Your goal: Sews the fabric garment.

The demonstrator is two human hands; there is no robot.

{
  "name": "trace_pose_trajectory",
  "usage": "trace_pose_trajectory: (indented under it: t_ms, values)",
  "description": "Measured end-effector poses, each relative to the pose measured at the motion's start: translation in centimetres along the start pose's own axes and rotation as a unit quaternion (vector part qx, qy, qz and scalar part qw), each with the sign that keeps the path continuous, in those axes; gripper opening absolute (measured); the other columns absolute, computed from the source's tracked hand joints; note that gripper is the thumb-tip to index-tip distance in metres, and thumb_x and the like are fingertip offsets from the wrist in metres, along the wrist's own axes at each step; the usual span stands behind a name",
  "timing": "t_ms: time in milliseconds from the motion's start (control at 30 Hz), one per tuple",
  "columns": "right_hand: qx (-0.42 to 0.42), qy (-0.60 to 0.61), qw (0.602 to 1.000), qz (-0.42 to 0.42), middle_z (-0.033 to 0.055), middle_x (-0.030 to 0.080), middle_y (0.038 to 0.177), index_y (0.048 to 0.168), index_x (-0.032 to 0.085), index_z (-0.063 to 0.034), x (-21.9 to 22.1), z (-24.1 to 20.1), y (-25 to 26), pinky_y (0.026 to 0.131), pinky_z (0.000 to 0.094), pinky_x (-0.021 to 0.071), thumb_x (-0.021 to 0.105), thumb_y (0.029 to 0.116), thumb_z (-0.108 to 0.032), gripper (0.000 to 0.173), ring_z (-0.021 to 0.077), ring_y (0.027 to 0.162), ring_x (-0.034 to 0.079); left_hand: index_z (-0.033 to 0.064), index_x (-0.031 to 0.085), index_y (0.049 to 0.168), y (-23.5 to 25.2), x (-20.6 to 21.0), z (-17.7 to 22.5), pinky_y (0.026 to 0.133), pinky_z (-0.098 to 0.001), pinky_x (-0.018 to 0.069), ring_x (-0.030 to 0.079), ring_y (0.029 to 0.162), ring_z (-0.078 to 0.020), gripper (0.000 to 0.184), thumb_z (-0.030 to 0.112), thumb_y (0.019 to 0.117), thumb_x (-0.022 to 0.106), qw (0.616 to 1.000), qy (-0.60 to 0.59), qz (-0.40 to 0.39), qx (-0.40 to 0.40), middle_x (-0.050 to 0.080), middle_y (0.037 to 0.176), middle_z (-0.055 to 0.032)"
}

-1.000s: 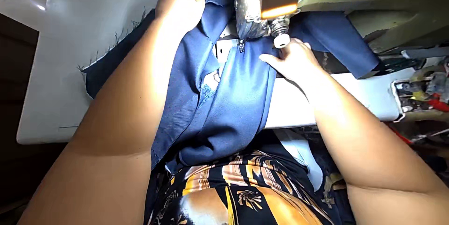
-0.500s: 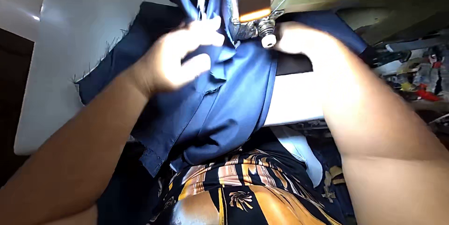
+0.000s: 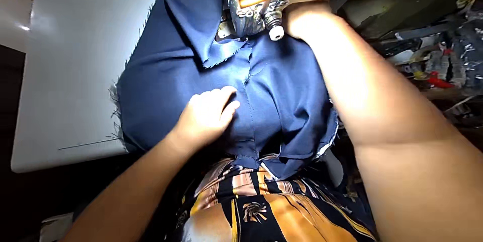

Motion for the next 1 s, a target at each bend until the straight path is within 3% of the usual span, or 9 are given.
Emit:
trace_pose_trajectory:
  t_ms: [67,133,200,400,533,700,800,900,1000]
  values:
    - [-0.069,0.049,0.99,0.11,0.0282,0.062,0.134,0.133,0.063,-0.0048,-0.2,1.0,-3.5,0.102,0.0768,0.0345,0.047,0.1046,-0.026,0.039,0.0515,0.131,0.052,0.0109,0.068,0.129,2.4,-1.0,-1.6,0.093,-0.0503,0.0553,0.071,0.107,-0.0257,0.038,0.031,0.1086,0.043,0.999,-0.029,-0.021,0.035,0.073,0.114,-0.0105]
    - [-0.131,0.121,0.973,0.145,0.0234,0.054,0.146,0.143,0.058,-0.0114,0.7,1.6,-8.3,0.111,0.0732,0.0308,0.047,0.1062,-0.025,0.041,0.048,0.142,0.042,0.0134,0.058,0.145,4.9,-2.2,-3.6,0.099,-0.0582,0.0505,0.064,0.12,-0.0341,0.045,0.035,0.1069,0.047,1.0,-0.009,0.002,0.028,0.066,0.13,-0.016]
    - [-0.14,0.194,0.957,0.165,0.0177,0.047,0.157,0.15,0.054,-0.0137,3.9,2.1,-12.8,0.121,0.0646,0.0262,0.047,0.1065,-0.029,0.046,0.0423,0.15,0.034,0.0183,0.04,0.158,6.1,-3.2,-4.9,0.103,-0.0712,0.0399,0.051,0.136,-0.0422,0.062,0.047,0.1043,0.047,0.999,0.028,0.033,-0.024,0.05,0.152,-0.017]
    - [-0.179,0.07,0.966,0.172,0.0122,0.041,0.163,0.155,0.049,-0.0262,10.9,9.3,-13.7,0.118,0.069,0.0255,0.034,0.1043,-0.059,0.062,0.0395,0.152,0.034,0.0511,0.036,0.156,1.5,4.6,1.2,0.102,-0.0921,0.0061,0.007,0.157,-0.0484,0.058,0.065,0.0996,0.036,0.996,0.092,-0.015,-0.004,0.019,0.172,-0.0065]
    - [-0.072,0.088,0.969,0.221,0.0285,0.042,0.157,0.148,0.054,-0.0063,5.9,12.2,-12.5,0.117,0.0761,0.0185,0.046,0.1066,-0.018,0.044,0.0524,0.15,0.03,0.057,0.03,0.156,-0.2,5.8,4.0,0.101,-0.092,0.0037,-0.001,0.158,-0.046,0.054,0.064,0.1027,0.032,0.994,0.072,-0.077,-0.006,0.013,0.174,-0.0019]
    - [-0.19,0.241,0.912,0.271,0.0191,0.064,0.133,0.13,0.069,-0.0095,6.0,1.5,-13.6,0.114,0.0553,0.0393,0.048,0.1007,-0.011,0.036,0.0369,0.134,0.054,0.0438,0.042,0.156,2.6,2.3,-0.1,0.103,-0.0895,0.0147,0.037,0.15,-0.0358,0.055,0.059,0.1029,0.036,0.998,0.027,0.008,-0.048,0.052,0.154,-0.001]
    - [-0.198,0.275,0.921,0.195,0.015,0.063,0.139,0.136,0.067,-0.009,9.1,0.2,-11.7,0.118,0.0488,0.0367,0.049,0.1024,-0.009,0.038,0.0335,0.138,0.051,0.0222,0.045,0.156,4.4,-1.4,-8.1,0.104,-0.0905,0.0067,0.019,0.153,-0.0529,0.065,0.059,0.1021,0.045,0.98,0.081,0.064,-0.172,0.036,0.163,-0.0206]
    - [-0.203,0.291,0.909,0.22,0.0119,0.068,0.132,0.129,0.07,-0.0065,9.3,0.5,-11.7,0.117,0.0439,0.0396,0.047,0.1018,-0.006,0.035,0.03,0.134,0.056,0.0127,0.029,0.163,3.5,-6.6,-12.2,0.112,-0.082,0.0093,0.004,0.154,-0.0557,0.074,0.04,0.1002,0.057,0.919,0.03,0.217,-0.327,0.012,0.169,-0.0269]
    - [-0.205,0.314,0.897,0.234,0.0138,0.069,0.128,0.119,0.07,-0.0034,9.4,0.8,-11.8,0.115,0.0441,0.0422,0.047,0.1008,-0.005,0.029,0.0309,0.132,0.058,-0.0067,0.059,0.121,3.3,-6.4,-6.5,0.093,-0.05,0.0511,0.061,0.111,-0.0378,0.039,0.027,0.1019,0.054,0.936,0.014,0.292,-0.197,0.06,0.12,-0.029]
Point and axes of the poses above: each hand's wrist, its own y-axis towards the middle knuckle, its own x-axis out of the palm, z = x × y, the point moved 5 cm from there along y, towards the middle knuckle
